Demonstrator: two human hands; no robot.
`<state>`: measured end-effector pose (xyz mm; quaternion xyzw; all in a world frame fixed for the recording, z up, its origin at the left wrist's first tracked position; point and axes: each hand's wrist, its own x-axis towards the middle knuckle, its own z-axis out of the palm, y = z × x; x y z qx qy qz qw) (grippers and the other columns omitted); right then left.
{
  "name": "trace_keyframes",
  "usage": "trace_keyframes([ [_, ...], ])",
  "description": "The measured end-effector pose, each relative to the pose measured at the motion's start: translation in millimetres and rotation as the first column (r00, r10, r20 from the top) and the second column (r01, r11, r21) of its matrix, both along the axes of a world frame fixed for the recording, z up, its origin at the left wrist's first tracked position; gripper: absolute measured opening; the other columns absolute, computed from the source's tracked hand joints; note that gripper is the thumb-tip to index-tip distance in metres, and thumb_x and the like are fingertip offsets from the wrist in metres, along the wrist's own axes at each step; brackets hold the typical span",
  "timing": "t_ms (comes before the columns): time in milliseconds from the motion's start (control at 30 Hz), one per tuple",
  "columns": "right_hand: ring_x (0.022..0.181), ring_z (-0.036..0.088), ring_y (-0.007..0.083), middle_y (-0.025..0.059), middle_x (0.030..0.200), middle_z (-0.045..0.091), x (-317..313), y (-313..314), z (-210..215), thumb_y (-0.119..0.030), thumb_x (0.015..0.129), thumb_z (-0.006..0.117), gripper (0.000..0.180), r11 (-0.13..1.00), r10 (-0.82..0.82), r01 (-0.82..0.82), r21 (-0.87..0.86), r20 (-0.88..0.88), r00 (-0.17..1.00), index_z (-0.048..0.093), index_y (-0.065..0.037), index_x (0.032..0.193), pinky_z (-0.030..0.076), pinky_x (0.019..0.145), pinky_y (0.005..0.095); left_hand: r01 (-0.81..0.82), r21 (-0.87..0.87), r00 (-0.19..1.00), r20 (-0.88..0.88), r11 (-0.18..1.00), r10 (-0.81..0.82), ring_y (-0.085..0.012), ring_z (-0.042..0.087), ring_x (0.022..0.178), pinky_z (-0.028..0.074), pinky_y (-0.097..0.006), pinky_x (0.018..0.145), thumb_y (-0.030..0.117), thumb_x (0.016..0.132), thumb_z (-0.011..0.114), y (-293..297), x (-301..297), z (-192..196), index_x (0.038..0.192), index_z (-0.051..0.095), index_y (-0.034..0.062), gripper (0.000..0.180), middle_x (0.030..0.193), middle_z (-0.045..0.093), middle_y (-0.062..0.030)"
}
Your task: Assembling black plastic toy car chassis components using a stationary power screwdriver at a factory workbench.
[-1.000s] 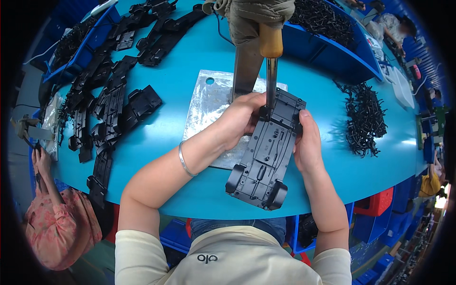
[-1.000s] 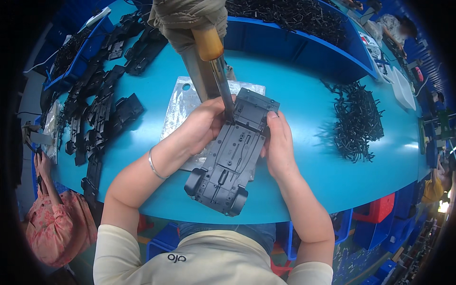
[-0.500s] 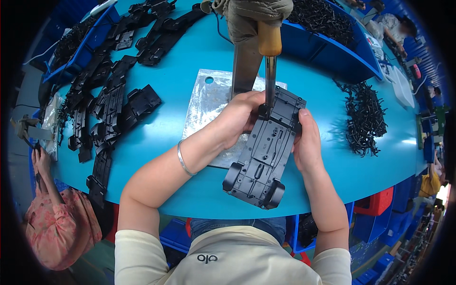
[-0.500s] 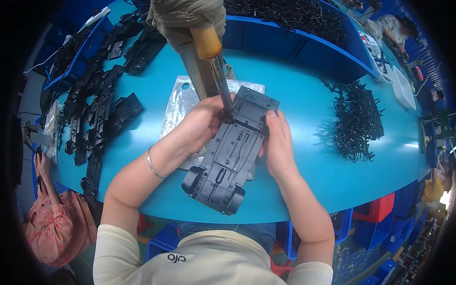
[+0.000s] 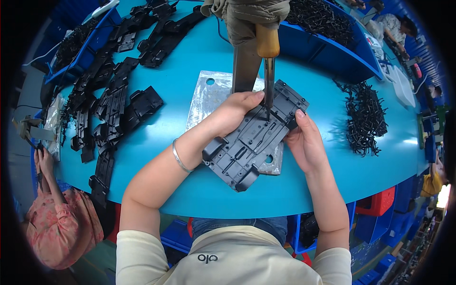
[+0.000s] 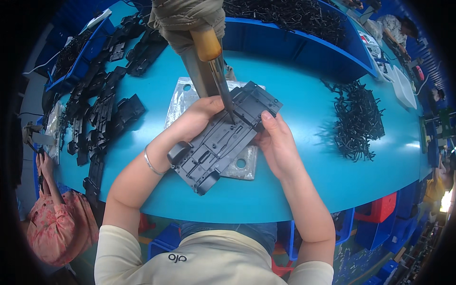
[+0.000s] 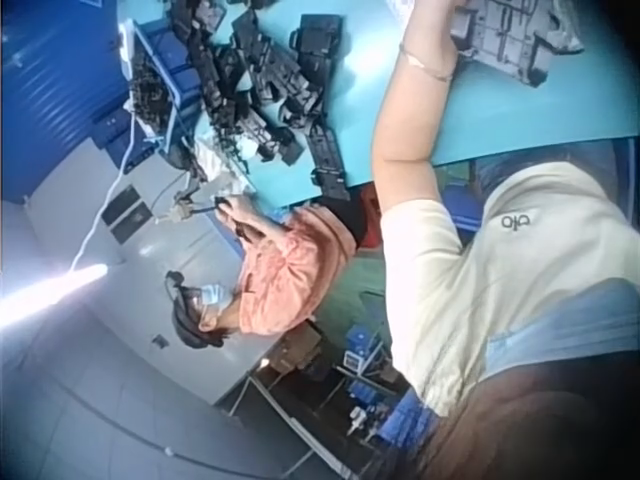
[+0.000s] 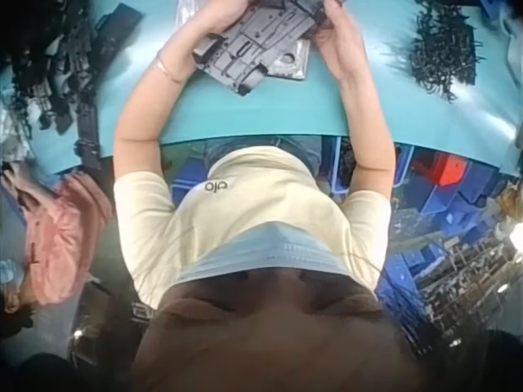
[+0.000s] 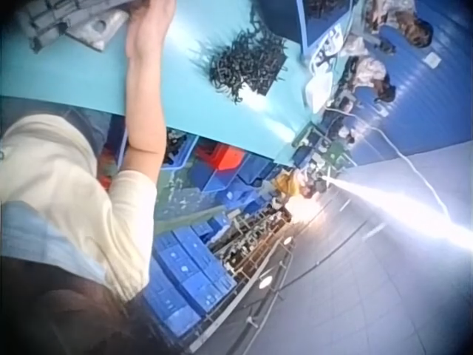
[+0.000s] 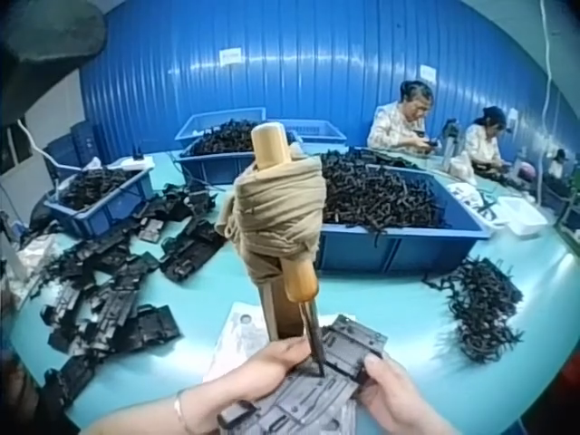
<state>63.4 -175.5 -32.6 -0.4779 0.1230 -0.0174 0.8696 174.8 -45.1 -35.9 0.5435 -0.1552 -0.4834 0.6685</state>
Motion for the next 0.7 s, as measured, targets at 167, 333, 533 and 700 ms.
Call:
trace_keyframes([
  [167, 0.088, 0.048, 0.0175, 0.0074, 0.101, 0.047, 0.0, 0.9, -0.5, -0.03, 0.083, 0.039, 0.039, 0.999, -0.022, 0.022, -0.036, -0.007, 1.0, 0.033, -0.005, 0.112, 0.038, 0.077, 0.0335, 0.04, 0.008, 0.998, -0.048, 0.999, -0.04, -0.0101, 0.054, 0.071, 0.045, -0.021, 0.062, 0.023, 0.084, 0.037, 8.2, 4.9, -1.0, 0.095, 0.048, -0.0054, 0.033, 0.086, 0.055, -0.0088],
  [333, 0.084, 0.051, 0.0167, 0.0082, 0.098, 0.051, -0.2, 5.4, 1.0, -0.031, 0.083, 0.038, 0.037, 0.999, -0.041, 0.041, -0.035, 0.007, 0.999, 0.037, -0.004, 0.109, 0.038, 0.078, 0.0331, 0.156, 0.051, 0.987, 0.035, 0.986, -0.158, -0.0121, 0.05, 0.084, 0.04, -0.023, 0.075, 0.021, 0.084, 0.038, 13.1, 9.4, 3.2, 0.101, 0.046, -0.0034, 0.031, 0.096, 0.051, -0.0087],
  [533, 0.085, 0.048, 0.017, 0.0078, 0.099, 0.047, -1.2, 2.9, -0.9, -0.029, 0.082, 0.042, 0.04, 1.0, -0.004, 0.004, 0.013, 0.037, 0.999, 0.033, -0.004, 0.111, 0.039, 0.075, 0.0324, 0.17, 0.131, 0.976, 0.111, 0.977, -0.185, -0.011, 0.049, 0.082, 0.039, -0.022, 0.074, 0.021, 0.083, 0.039, 11.9, 11.1, 4.0, 0.099, 0.048, -0.0026, 0.03, 0.094, 0.052, -0.0077],
  [700, 0.085, 0.048, 0.0165, 0.0074, 0.098, 0.047, -0.4, 5.1, -4.2, -0.03, 0.082, 0.043, 0.04, 1.0, -0.023, 0.023, 0.005, 0.047, 0.999, 0.033, -0.004, 0.111, 0.039, 0.075, 0.0318, 0.193, 0.156, 0.968, 0.134, 0.969, -0.214, -0.0101, 0.05, 0.08, 0.04, -0.022, 0.073, 0.023, 0.083, 0.04, 14.0, 14.0, 1.8, 0.098, 0.048, -0.0022, 0.031, 0.093, 0.052, -0.0067],
])
